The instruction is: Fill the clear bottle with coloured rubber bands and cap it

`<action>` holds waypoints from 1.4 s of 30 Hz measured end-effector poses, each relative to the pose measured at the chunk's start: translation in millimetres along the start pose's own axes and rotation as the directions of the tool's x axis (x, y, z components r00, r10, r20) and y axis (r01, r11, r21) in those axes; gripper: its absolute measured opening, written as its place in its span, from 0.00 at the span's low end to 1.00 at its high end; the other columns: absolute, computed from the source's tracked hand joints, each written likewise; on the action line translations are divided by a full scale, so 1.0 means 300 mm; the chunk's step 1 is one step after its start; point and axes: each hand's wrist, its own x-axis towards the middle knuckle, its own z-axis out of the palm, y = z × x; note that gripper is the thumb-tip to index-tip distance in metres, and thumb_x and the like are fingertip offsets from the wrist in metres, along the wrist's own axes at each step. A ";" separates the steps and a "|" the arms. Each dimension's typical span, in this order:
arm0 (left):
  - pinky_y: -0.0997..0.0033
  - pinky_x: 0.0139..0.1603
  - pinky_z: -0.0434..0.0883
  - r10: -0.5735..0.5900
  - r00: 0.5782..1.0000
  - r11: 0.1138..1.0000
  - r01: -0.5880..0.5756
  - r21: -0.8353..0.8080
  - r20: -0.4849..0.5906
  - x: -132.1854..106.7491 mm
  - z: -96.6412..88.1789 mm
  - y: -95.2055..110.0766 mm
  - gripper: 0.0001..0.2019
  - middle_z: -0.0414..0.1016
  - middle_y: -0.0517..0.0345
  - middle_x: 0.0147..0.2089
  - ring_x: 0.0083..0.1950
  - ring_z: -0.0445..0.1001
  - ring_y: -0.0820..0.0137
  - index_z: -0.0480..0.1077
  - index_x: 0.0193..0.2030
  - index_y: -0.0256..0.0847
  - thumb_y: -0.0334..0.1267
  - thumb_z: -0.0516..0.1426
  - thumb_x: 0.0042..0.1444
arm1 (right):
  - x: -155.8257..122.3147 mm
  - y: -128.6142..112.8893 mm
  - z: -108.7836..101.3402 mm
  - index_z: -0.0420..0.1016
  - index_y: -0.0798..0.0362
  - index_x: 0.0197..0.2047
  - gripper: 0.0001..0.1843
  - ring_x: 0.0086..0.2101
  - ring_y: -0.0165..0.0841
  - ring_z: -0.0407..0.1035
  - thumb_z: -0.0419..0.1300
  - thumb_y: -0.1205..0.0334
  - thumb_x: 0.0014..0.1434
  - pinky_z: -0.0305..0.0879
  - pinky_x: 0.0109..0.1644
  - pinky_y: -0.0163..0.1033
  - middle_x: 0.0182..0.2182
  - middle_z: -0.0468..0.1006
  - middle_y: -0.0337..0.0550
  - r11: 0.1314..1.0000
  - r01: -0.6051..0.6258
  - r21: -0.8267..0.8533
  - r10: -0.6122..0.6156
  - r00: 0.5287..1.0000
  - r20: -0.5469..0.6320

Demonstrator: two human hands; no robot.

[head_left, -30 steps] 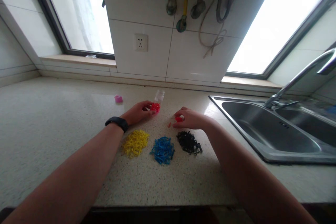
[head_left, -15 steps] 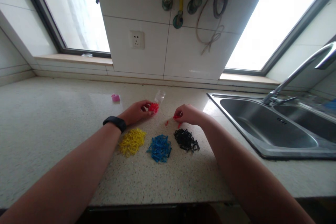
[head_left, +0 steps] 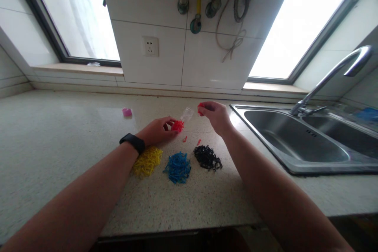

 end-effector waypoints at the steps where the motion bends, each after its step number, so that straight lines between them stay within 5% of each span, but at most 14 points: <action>1: 0.69 0.35 0.68 0.004 1.000 1.000 -0.004 0.000 0.005 0.001 0.003 0.004 0.25 0.78 0.52 0.46 0.36 0.73 0.68 0.72 0.57 0.42 0.53 0.60 0.56 | -0.005 -0.015 0.016 0.80 0.56 0.36 0.14 0.28 0.29 0.70 0.71 0.56 0.47 0.69 0.36 0.40 0.28 0.78 0.43 0.999 0.028 0.032 -0.028 0.999 -0.025; 7: 0.70 0.34 0.68 0.021 0.999 1.000 -0.021 0.007 0.025 -0.002 0.005 0.026 0.24 0.78 0.52 0.46 0.35 0.73 0.69 0.72 0.56 0.43 0.51 0.60 0.56 | -0.030 -0.026 0.075 0.80 0.54 0.37 0.13 0.32 0.31 0.72 0.70 0.57 0.50 0.71 0.41 0.41 0.33 0.80 0.43 0.987 0.161 0.012 -0.161 0.987 -0.018; 21: 0.70 0.35 0.68 0.003 1.000 0.999 -0.002 -0.032 0.031 -0.005 -0.002 0.025 0.25 0.78 0.50 0.46 0.35 0.72 0.69 0.72 0.56 0.41 0.53 0.60 0.56 | -0.042 -0.007 0.070 0.80 0.54 0.39 0.17 0.43 0.34 0.70 0.60 0.49 0.62 0.67 0.49 0.40 0.43 0.76 0.49 0.934 0.276 -0.227 -0.247 0.957 0.149; 35: 0.70 0.36 0.69 0.006 0.999 0.999 -0.005 -0.044 0.038 0.000 0.000 0.010 0.26 0.78 0.50 0.46 0.36 0.72 0.69 0.72 0.56 0.40 0.54 0.60 0.56 | -0.037 -0.033 0.035 0.77 0.53 0.50 0.18 0.37 0.31 0.67 0.52 0.55 0.66 0.64 0.38 0.37 0.45 0.76 0.48 0.963 0.202 -0.177 -0.160 0.961 0.225; 42: 0.69 0.36 0.69 0.015 0.999 0.998 -0.013 -0.054 0.042 -0.004 -0.008 0.012 0.26 0.78 0.50 0.44 0.36 0.72 0.69 0.72 0.56 0.40 0.54 0.61 0.56 | -0.027 -0.010 -0.062 0.77 0.55 0.45 0.13 0.34 0.31 0.68 0.56 0.57 0.63 0.64 0.39 0.38 0.37 0.78 0.45 0.889 0.185 -0.418 -0.026 0.933 0.358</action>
